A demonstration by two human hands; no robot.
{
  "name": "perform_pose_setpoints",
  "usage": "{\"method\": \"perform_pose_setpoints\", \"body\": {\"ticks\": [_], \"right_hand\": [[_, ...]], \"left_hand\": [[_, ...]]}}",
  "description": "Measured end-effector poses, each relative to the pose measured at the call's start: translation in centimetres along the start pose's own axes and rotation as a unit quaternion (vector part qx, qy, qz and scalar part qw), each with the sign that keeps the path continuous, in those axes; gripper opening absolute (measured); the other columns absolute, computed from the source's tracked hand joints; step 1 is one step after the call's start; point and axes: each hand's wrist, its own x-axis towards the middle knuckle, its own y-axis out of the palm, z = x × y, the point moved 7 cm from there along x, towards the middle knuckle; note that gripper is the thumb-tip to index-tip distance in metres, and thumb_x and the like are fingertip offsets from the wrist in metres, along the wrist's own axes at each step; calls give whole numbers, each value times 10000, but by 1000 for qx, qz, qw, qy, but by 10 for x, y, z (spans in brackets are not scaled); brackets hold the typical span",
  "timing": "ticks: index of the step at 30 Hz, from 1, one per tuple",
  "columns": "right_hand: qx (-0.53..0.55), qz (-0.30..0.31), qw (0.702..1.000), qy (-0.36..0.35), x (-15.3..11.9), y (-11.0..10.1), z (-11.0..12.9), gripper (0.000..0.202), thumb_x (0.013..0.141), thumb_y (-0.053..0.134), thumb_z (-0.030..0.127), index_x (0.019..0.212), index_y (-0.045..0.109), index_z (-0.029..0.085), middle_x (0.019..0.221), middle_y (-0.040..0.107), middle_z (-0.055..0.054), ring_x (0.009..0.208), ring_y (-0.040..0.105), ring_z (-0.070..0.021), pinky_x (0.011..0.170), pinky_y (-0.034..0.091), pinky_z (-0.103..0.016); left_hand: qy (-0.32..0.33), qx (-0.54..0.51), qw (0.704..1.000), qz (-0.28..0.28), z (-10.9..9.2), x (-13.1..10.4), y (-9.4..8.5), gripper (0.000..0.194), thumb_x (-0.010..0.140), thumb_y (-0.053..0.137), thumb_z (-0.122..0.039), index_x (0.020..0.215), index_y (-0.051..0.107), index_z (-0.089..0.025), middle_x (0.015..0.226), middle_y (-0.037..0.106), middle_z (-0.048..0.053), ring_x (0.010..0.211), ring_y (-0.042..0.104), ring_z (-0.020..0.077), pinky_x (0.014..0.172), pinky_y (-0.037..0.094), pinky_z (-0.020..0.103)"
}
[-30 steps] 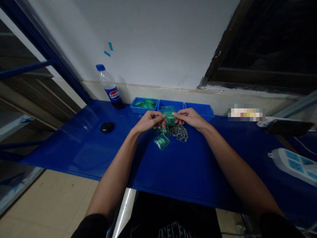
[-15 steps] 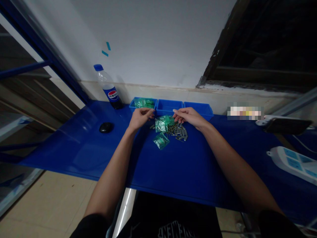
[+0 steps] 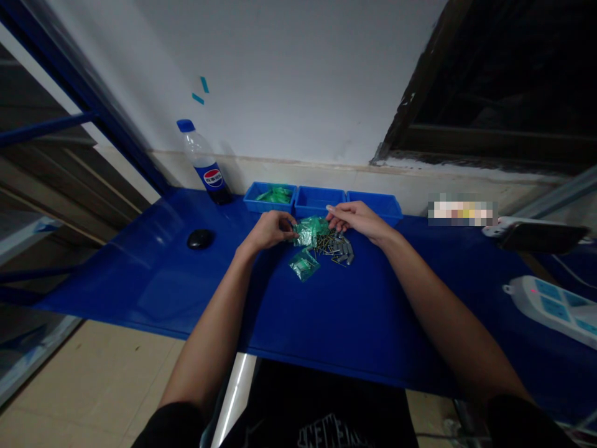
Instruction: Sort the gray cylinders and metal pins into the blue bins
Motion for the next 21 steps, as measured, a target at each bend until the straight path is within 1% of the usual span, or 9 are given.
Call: {"method": "perform_pose_setpoints", "body": {"ticks": [3,7,9,12,14,17,19,21], "right_hand": [[-5,0,1000,-2,0,0,0,426,889,703,629,792,759,218,769,767,-90,634,641,-162,577,500,-323],[-18,-1,1000,-11,0,3,1,372,890,721,574,823,774,212,818,779,-96,649,642,-163,588,501,-323],[-22,5,1000,-20,-1,7,2,303,850,780,514,864,783,211,845,779,-90,662,645,-167,611,511,-330],[-12,30,999,-35,-4,17,4,275,781,850,448,891,772,209,804,755,-59,666,648,-168,627,516,-329],[-3,34,998,-49,-6,23,4,279,769,856,450,840,741,206,751,726,-37,653,643,-164,607,499,-317],[4,10,997,-78,-2,28,6,287,763,850,450,789,703,205,729,709,-24,655,649,-166,600,496,-312],[-1,-27,995,-93,7,29,8,268,764,843,427,825,711,202,743,720,-29,670,668,-179,625,520,-326],[-31,-96,988,-115,19,25,16,236,783,821,387,894,731,199,758,737,-38,694,690,-198,670,549,-352]], "left_hand": [[18,-59,998,-1,-2,0,0,217,779,798,-328,875,718,-151,731,728,22,646,641,132,644,469,242],[28,-199,980,10,-9,-2,-1,243,823,774,-362,881,683,-144,741,704,28,626,613,110,607,457,225],[21,-244,969,15,-13,-3,-1,268,821,788,-370,909,680,-142,730,699,29,619,610,110,597,453,225],[14,-271,963,-3,-19,-4,-1,283,808,808,-367,919,678,-142,719,704,32,628,629,118,610,468,235],[12,-279,960,-15,-22,-3,0,291,795,821,-366,916,675,-145,721,713,36,641,648,128,625,486,245],[16,-268,963,-32,-22,-3,-4,294,795,819,-382,913,689,-145,736,734,49,672,683,151,657,517,264],[11,-225,972,-65,-16,-5,-15,288,834,779,-415,914,719,-144,778,760,71,717,715,179,688,541,286],[-4,-136,984,-119,-5,-9,-33,291,880,726,-436,912,757,-149,851,788,95,788,745,217,741,564,319]]}}
